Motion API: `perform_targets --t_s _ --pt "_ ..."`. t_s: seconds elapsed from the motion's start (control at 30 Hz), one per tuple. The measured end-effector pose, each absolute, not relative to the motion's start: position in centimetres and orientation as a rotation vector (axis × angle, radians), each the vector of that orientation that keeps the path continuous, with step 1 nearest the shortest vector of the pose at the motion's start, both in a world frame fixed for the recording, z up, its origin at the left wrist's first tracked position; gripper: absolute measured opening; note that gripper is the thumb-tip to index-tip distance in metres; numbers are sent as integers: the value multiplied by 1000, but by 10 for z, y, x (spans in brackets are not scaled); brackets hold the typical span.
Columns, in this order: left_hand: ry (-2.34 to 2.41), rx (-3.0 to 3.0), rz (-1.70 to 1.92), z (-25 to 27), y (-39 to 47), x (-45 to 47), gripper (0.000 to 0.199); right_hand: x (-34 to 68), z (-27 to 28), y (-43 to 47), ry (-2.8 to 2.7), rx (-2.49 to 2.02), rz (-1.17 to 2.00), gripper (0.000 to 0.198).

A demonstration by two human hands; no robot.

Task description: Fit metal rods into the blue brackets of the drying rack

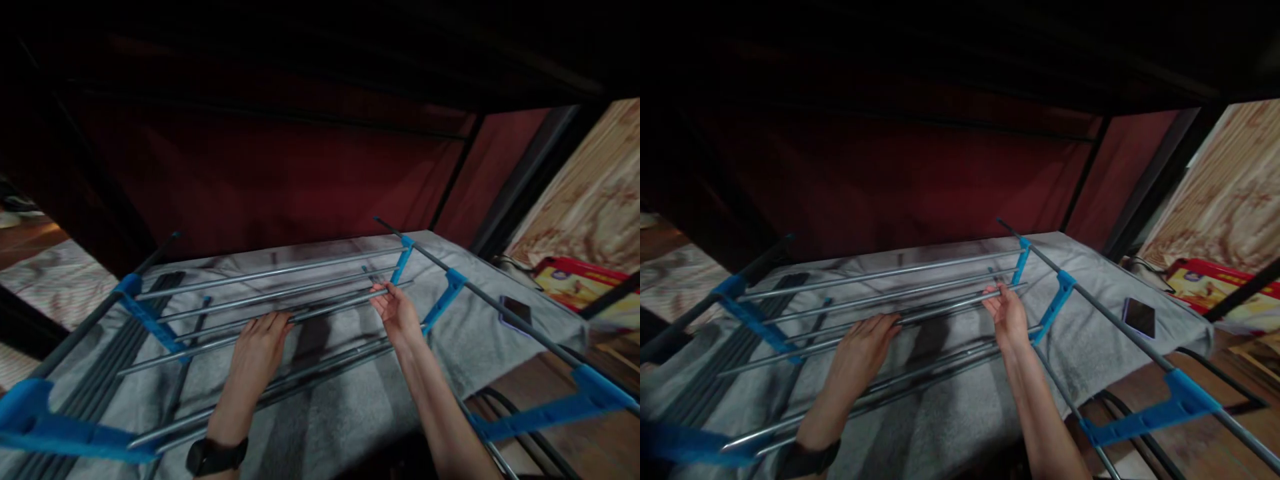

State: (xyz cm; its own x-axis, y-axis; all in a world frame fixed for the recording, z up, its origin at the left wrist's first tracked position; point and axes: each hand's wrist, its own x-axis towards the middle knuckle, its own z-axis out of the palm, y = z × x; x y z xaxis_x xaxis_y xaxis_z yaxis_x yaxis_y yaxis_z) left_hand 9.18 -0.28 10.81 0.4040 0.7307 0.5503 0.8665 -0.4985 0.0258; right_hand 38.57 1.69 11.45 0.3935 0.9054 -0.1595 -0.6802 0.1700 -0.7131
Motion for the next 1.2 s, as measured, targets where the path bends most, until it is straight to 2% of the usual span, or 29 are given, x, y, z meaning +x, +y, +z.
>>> perform_targets --t_s 0.27,0.57,0.9,1.07,1.2 --pt "-1294 -2418 -757 92 -2 91 33 400 98 19 -197 -800 1132 4" --pt "-1348 -2444 -711 89 1 92 38 380 92 19 -314 -850 1211 5" --pt "-1423 -2529 -706 90 3 101 37 375 87 20 -371 -851 1193 22" --pt "-1433 -2555 -706 92 5 109 36 369 95 18 -419 -839 1321 14" --pt "-1426 -2590 -724 90 9 112 32 360 98 16 -518 -779 1449 20"
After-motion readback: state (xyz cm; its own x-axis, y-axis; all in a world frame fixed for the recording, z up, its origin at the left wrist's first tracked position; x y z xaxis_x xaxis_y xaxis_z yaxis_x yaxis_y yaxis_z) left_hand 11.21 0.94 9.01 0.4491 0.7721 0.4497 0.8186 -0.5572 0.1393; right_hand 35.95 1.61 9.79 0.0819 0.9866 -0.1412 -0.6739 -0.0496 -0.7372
